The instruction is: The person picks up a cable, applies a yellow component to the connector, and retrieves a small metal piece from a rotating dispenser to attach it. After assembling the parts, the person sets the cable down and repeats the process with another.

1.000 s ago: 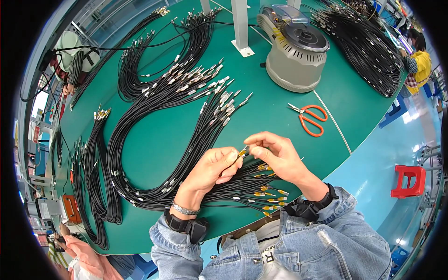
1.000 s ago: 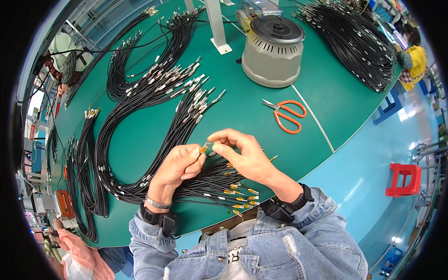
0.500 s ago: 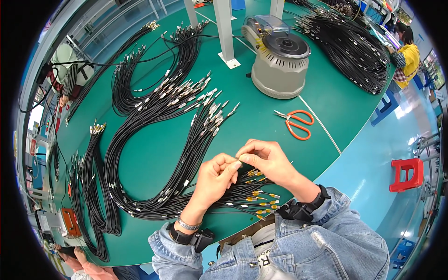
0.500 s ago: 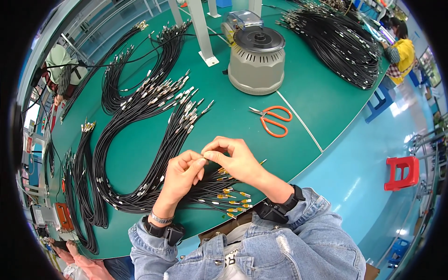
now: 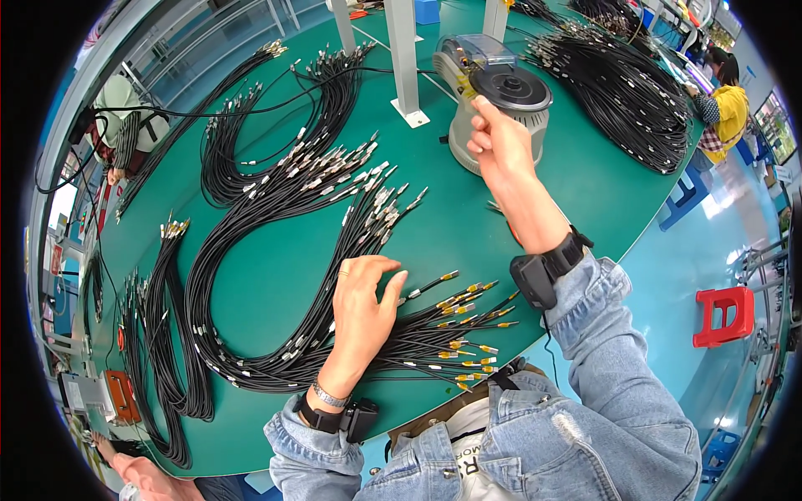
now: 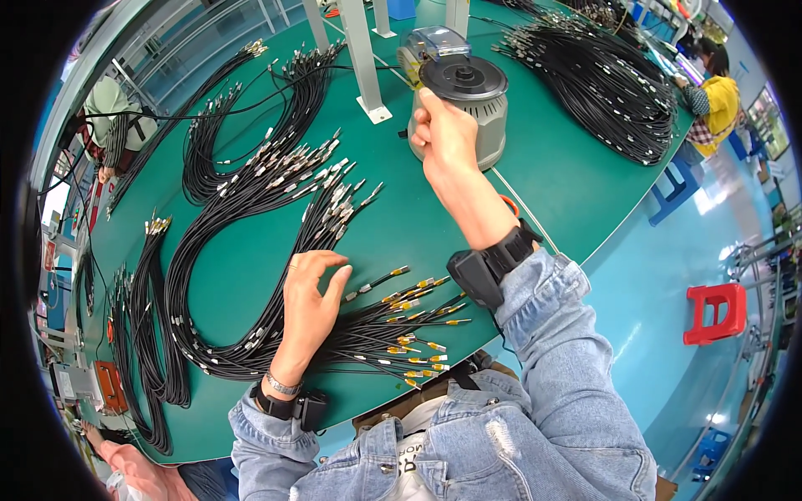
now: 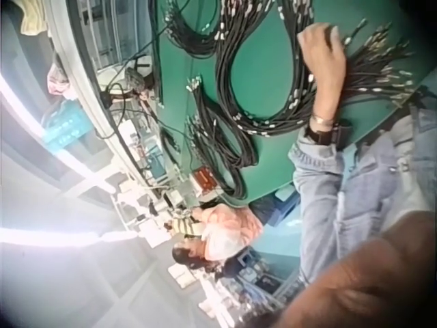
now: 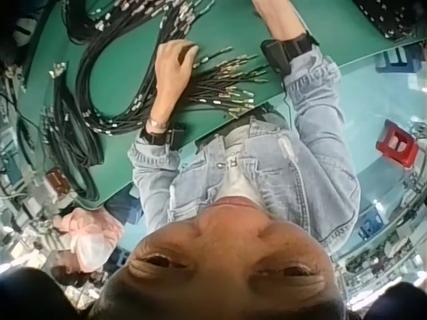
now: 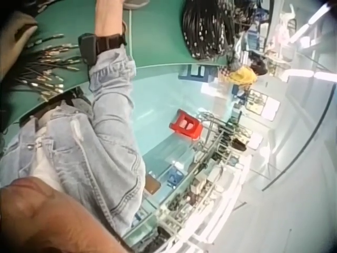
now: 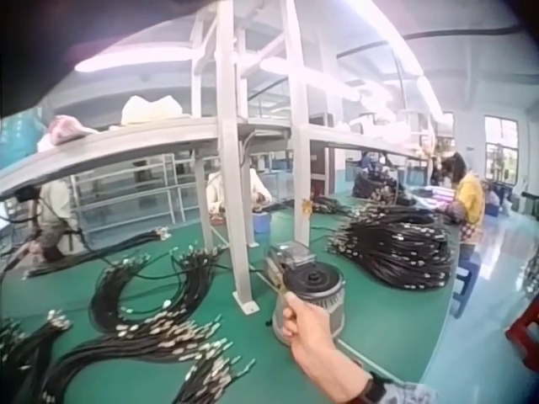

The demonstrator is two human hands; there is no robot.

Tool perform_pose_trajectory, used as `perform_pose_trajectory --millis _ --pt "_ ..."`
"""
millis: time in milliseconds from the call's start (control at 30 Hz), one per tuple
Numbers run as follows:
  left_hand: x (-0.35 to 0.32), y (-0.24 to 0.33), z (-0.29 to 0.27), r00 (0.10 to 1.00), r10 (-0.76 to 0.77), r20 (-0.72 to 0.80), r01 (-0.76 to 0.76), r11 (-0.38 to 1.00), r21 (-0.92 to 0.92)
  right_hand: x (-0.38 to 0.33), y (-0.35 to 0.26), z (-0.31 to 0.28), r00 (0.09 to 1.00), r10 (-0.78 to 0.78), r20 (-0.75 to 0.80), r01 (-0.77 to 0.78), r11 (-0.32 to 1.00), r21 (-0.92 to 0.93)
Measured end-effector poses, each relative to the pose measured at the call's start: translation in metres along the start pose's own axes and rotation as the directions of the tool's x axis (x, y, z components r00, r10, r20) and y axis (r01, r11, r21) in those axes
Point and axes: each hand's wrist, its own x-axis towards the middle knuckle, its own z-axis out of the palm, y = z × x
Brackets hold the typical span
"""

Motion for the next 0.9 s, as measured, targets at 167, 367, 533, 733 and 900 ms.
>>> perform_pose_trajectory --millis 167,367,533,733,900 --pt "0.002 -0.001 -0.007 0.999 -0.006 -0.043 0.007 0.999 0.031 0.008 0.002 0.02 0.99 -0.081 -0.116 0.068 0.991 -0.113" --pt "0.003 -0.003 -0.006 0.999 -0.029 -0.022 0.03 0.999 0.027 0.02 0.008 0.009 0.991 -0.098 -0.087 0.093 0.994 -0.058" --pt "0.004 -0.008 -0.005 0.999 -0.03 -0.009 0.031 0.999 0.021 0.02 -0.004 -0.011 0.978 0.012 0.209 -0.031 0.996 0.087" --pt "-0.001 -0.019 -0.003 1.0 0.0 0.028 -0.008 0.962 0.274 0.003 -0.036 -0.007 0.845 -0.462 0.268 0.533 0.768 -0.355" --pt "-0.001 -0.022 0.001 0.997 0.026 0.077 -0.055 0.918 0.393 0.036 -0.046 -0.037 0.532 -0.677 0.508 0.608 -0.111 -0.786"
